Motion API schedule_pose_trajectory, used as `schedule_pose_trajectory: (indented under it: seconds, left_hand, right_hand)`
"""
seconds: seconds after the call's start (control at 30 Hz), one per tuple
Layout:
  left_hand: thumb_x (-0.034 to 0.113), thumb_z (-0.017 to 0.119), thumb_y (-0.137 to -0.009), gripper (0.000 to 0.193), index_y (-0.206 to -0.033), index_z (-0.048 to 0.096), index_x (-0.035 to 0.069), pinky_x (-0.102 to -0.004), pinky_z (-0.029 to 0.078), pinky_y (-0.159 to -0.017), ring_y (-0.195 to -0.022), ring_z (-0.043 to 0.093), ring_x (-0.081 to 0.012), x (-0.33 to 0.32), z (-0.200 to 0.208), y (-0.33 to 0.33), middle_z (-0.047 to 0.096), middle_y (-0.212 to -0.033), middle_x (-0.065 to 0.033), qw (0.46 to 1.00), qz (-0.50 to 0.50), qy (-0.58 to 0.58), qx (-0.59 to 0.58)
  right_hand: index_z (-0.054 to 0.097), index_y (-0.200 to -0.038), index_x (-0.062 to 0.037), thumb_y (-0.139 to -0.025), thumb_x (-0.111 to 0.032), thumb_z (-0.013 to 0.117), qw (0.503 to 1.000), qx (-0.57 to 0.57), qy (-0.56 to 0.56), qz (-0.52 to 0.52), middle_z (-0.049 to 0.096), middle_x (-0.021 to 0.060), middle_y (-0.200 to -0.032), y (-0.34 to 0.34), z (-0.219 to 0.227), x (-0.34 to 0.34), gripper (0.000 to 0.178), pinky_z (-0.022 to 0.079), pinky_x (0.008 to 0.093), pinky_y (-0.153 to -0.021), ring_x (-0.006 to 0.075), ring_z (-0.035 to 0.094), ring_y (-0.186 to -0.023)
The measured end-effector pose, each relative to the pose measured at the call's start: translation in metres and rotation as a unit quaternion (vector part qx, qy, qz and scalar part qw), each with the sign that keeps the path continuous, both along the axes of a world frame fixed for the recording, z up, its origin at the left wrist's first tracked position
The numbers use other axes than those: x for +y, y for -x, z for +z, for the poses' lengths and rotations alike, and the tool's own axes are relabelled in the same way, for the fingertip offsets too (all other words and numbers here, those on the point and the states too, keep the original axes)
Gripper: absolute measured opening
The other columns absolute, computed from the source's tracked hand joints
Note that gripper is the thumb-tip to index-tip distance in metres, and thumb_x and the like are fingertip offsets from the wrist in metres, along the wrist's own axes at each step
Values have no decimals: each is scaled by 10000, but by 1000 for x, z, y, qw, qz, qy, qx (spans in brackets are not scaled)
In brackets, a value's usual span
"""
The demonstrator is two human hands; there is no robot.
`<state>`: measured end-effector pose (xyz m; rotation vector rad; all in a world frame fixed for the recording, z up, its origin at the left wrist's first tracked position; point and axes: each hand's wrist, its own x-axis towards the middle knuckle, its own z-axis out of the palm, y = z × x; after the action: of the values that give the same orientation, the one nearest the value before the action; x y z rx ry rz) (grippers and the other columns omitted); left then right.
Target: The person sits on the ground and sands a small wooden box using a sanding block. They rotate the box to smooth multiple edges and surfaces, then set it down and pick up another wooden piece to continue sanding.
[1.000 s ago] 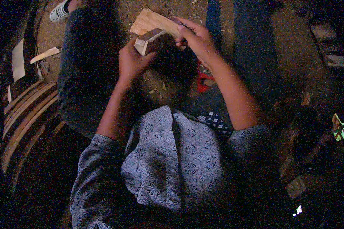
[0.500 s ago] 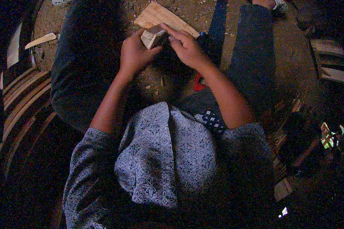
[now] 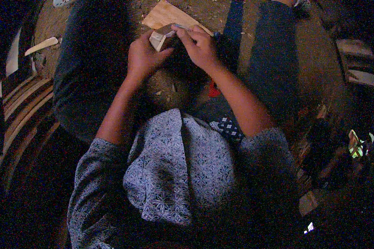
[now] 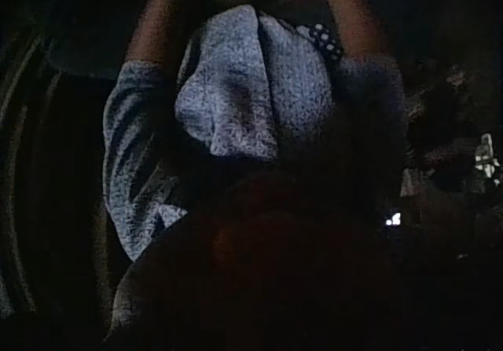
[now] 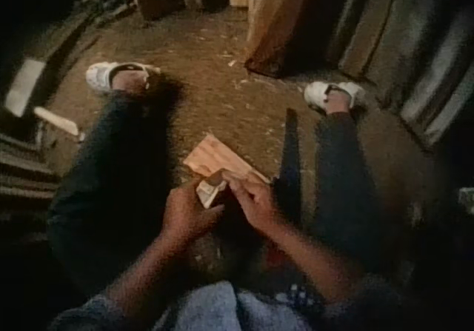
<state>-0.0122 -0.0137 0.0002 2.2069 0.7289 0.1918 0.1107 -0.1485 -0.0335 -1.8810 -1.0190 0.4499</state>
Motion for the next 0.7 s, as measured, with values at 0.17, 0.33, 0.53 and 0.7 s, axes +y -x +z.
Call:
schedule_pose_trajectory:
  seconds: [0.17, 0.33, 0.53, 0.7]
  left_hand:
    - [321, 774, -590, 508, -992, 638, 41, -420, 521, -721, -813, 643, -344, 0, -6, 1, 658, -849, -194, 1000, 26, 2, -13]
    - [322, 775, -587, 502, -979, 639, 40, -419, 520, -723, -818, 643, -344, -3, -9, 1, 659, -849, -194, 1000, 19, 3, -19]
    - [320, 773, -586, 485, -961, 639, 44, -413, 520, -708, -801, 642, -354, -2, -2, 1, 657, -814, -198, 1000, 23, 16, -12]
    - [301, 771, -587, 460, -946, 642, 45, -409, 520, -704, -799, 642, -356, 3, -11, 3, 657, -811, -196, 999, 31, 21, -34]
  right_hand:
    - [688, -960, -32, -905, -235, 565, 996, 58, -57, -38, 535, 101, -678, 12, 10, 8, 243, 417, 314, -645, 185, 518, -670]
    - [678, -950, 6, -899, -201, 568, 994, 28, -67, -77, 613, 132, -732, -11, -35, 5, 240, 449, 316, -683, 202, 584, -717]
    - [658, -1059, -8, -948, -241, 505, 994, 54, -81, -52, 536, 19, -762, 5, -7, 6, 300, 394, 240, -593, 94, 479, -634]
    - [654, -803, 17, -915, -230, 538, 987, 73, -136, -38, 589, 126, -661, 33, 35, 18, 295, 456, 338, -653, 218, 599, -665]
